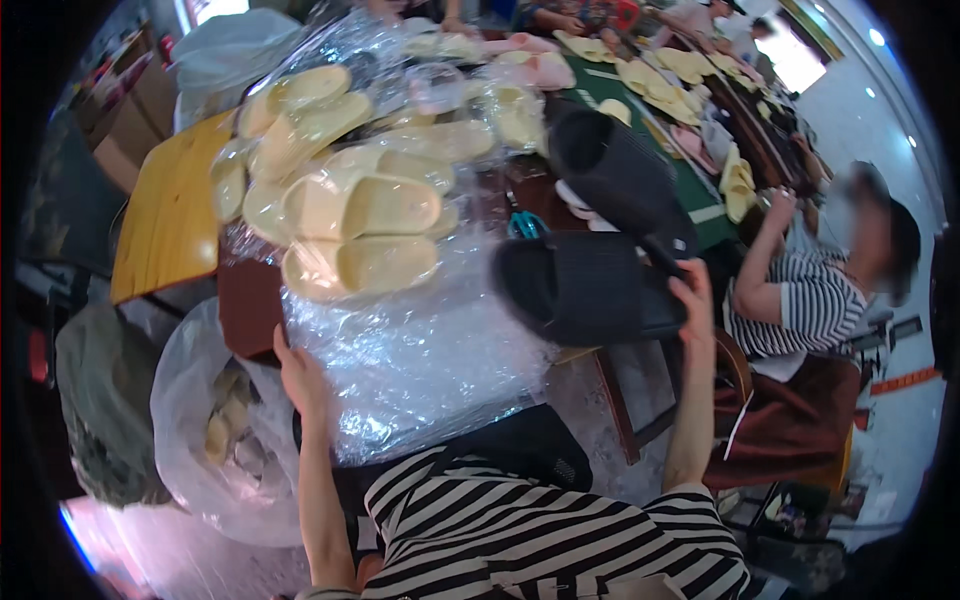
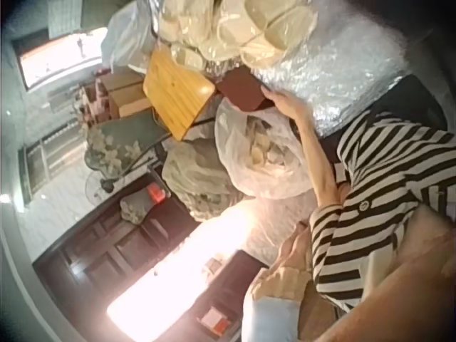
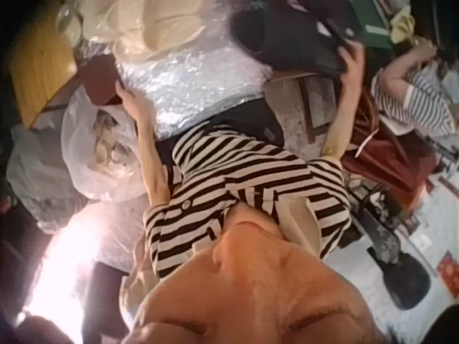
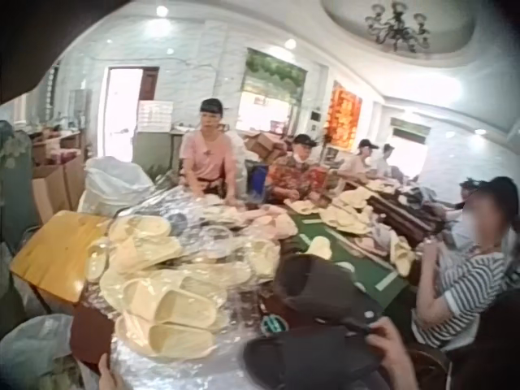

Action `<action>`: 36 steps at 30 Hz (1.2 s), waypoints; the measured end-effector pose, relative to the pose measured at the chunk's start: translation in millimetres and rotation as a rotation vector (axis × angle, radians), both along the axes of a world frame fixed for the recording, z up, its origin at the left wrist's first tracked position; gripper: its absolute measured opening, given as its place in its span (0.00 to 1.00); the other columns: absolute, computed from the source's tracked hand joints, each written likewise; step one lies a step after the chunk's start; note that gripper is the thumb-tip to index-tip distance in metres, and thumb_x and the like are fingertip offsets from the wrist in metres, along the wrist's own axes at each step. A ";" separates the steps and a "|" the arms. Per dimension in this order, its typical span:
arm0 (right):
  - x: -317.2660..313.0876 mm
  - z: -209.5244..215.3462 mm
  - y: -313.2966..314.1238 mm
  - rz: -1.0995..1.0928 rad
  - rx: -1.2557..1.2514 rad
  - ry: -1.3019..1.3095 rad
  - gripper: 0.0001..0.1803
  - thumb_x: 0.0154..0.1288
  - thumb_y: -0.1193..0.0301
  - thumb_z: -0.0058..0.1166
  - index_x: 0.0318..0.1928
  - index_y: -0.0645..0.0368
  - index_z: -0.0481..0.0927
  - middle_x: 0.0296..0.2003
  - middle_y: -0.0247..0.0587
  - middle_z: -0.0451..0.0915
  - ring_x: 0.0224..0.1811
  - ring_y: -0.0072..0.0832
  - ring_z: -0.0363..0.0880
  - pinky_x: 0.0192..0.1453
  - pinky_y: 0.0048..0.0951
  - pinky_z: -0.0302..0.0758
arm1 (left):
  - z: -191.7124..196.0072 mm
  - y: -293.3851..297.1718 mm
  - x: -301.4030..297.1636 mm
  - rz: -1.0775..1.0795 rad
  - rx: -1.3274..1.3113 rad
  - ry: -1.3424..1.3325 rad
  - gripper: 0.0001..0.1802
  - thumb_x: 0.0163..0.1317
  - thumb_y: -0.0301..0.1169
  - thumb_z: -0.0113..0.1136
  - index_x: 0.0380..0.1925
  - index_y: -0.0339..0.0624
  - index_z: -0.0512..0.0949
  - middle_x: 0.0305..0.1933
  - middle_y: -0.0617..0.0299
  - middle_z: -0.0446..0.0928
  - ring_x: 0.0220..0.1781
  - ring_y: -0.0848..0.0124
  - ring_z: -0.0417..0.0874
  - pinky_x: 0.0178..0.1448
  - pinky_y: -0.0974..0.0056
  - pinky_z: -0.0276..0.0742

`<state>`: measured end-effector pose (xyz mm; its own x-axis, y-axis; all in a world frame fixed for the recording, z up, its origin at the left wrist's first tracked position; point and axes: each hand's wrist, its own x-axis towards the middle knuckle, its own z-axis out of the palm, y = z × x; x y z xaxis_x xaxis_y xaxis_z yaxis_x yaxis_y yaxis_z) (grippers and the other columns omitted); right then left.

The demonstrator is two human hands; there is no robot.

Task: The person packages pairs of yellow, grey, and black slippers into plastic bags, using shears to trim the excess plastic. They smooth the bags over the footwear and place the finished items into a large white sack.

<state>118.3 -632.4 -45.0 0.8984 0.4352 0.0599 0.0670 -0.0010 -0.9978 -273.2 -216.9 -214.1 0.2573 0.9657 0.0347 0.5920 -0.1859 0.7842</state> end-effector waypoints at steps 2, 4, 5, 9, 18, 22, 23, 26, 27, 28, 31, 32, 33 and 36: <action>-24.0 -7.8 40.5 0.052 -0.039 0.115 0.17 0.56 0.80 0.62 0.47 0.55 0.79 0.44 0.34 0.78 0.49 0.25 0.77 0.54 0.28 0.74 | -11.1 1.0 -3.6 -0.015 0.124 -0.087 0.30 0.69 0.24 0.41 0.72 0.48 0.58 0.39 0.40 0.80 0.37 0.50 0.82 0.44 0.52 0.74; -50.4 -24.1 77.3 0.222 -0.025 0.144 0.16 0.56 0.79 0.64 0.47 0.57 0.80 0.43 0.33 0.78 0.47 0.23 0.78 0.54 0.27 0.74 | -15.1 0.8 -0.4 -0.037 -0.034 -0.044 0.32 0.67 0.22 0.43 0.73 0.47 0.58 0.32 0.48 0.76 0.30 0.61 0.76 0.39 0.58 0.72; -64.2 -32.5 92.7 0.328 -0.042 0.070 0.16 0.59 0.78 0.64 0.48 0.57 0.80 0.43 0.32 0.79 0.45 0.22 0.78 0.53 0.26 0.73 | -16.1 1.8 -7.6 -0.053 0.031 -0.110 0.33 0.66 0.21 0.44 0.73 0.47 0.58 0.29 0.52 0.72 0.28 0.64 0.72 0.37 0.60 0.70; -69.8 -94.4 91.6 0.511 -0.240 -0.039 0.13 0.62 0.77 0.64 0.47 0.58 0.82 0.43 0.30 0.78 0.46 0.18 0.76 0.53 0.23 0.72 | -24.6 4.0 -6.1 -0.059 0.059 -0.171 0.34 0.64 0.18 0.46 0.73 0.45 0.58 0.26 0.59 0.67 0.27 0.69 0.67 0.35 0.63 0.68; 5.3 -72.0 52.2 -0.009 -0.109 -0.026 0.13 0.61 0.75 0.62 0.48 0.59 0.82 0.45 0.32 0.80 0.50 0.21 0.75 0.58 0.23 0.69 | -28.1 5.0 -8.6 -0.057 0.031 -0.161 0.34 0.64 0.18 0.46 0.73 0.45 0.58 0.27 0.59 0.68 0.28 0.69 0.68 0.37 0.63 0.70; 88.2 -67.6 97.6 -0.371 0.177 -0.178 0.12 0.63 0.75 0.61 0.48 0.58 0.82 0.48 0.32 0.79 0.51 0.22 0.74 0.58 0.24 0.67 | -22.2 4.3 0.1 -0.083 0.027 -0.164 0.33 0.65 0.19 0.46 0.72 0.44 0.59 0.27 0.59 0.68 0.28 0.70 0.68 0.37 0.63 0.70; 104.4 -62.9 115.1 -0.458 0.200 -0.207 0.12 0.63 0.75 0.61 0.47 0.57 0.82 0.49 0.33 0.78 0.51 0.22 0.74 0.58 0.24 0.67 | -20.3 4.1 -3.7 -0.075 0.029 -0.177 0.33 0.65 0.19 0.46 0.72 0.44 0.59 0.27 0.59 0.68 0.28 0.69 0.68 0.37 0.63 0.70; 140.6 -52.2 163.7 -0.666 0.259 -0.017 0.12 0.61 0.73 0.63 0.46 0.54 0.82 0.48 0.36 0.79 0.49 0.26 0.76 0.52 0.25 0.72 | -20.1 3.2 -19.4 -0.047 0.034 -0.160 0.32 0.66 0.19 0.46 0.72 0.43 0.60 0.27 0.59 0.68 0.28 0.70 0.68 0.37 0.63 0.70; 168.8 -59.3 167.2 -0.664 0.278 -0.029 0.12 0.61 0.73 0.63 0.46 0.54 0.82 0.48 0.36 0.79 0.49 0.26 0.76 0.52 0.25 0.72 | -15.0 -2.0 -11.9 -0.067 0.029 -0.180 0.32 0.66 0.19 0.45 0.71 0.42 0.60 0.27 0.60 0.67 0.28 0.69 0.69 0.36 0.63 0.70; 207.3 -69.6 154.7 -0.765 0.244 -0.170 0.12 0.61 0.73 0.63 0.46 0.53 0.82 0.47 0.36 0.79 0.47 0.26 0.77 0.48 0.24 0.74 | -16.8 -2.9 -1.0 -0.081 0.043 -0.207 0.32 0.66 0.19 0.45 0.71 0.42 0.60 0.27 0.60 0.67 0.28 0.69 0.69 0.36 0.63 0.70; 242.1 -75.0 174.5 -0.836 0.077 -0.330 0.14 0.63 0.71 0.64 0.49 0.56 0.81 0.46 0.39 0.78 0.47 0.28 0.79 0.48 0.27 0.78 | -22.1 -4.8 -12.6 -0.124 0.023 -0.140 0.32 0.65 0.19 0.45 0.71 0.40 0.60 0.27 0.58 0.70 0.27 0.69 0.70 0.35 0.63 0.69; 232.4 -72.9 202.8 -0.744 0.150 -0.270 0.15 0.63 0.71 0.64 0.50 0.58 0.80 0.47 0.40 0.78 0.47 0.29 0.79 0.49 0.28 0.78 | -22.0 -3.8 -23.1 -0.071 0.041 -0.118 0.32 0.65 0.19 0.45 0.71 0.40 0.60 0.27 0.58 0.70 0.27 0.69 0.70 0.35 0.63 0.69; 236.3 -73.0 207.9 -0.721 0.157 -0.259 0.15 0.63 0.71 0.64 0.50 0.58 0.80 0.47 0.40 0.78 0.47 0.29 0.79 0.49 0.28 0.78 | -22.6 -2.5 -24.0 -0.075 0.015 -0.101 0.32 0.64 0.19 0.45 0.71 0.40 0.60 0.28 0.57 0.71 0.28 0.68 0.71 0.36 0.62 0.70; 278.2 -83.3 158.3 -0.252 0.130 -0.041 0.23 0.64 0.73 0.63 0.59 0.58 0.74 0.44 0.36 0.76 0.41 0.23 0.76 0.46 0.24 0.77 | -8.2 -10.5 2.0 -0.141 -0.006 -0.135 0.33 0.62 0.18 0.45 0.70 0.40 0.60 0.30 0.52 0.72 0.31 0.62 0.74 0.40 0.60 0.73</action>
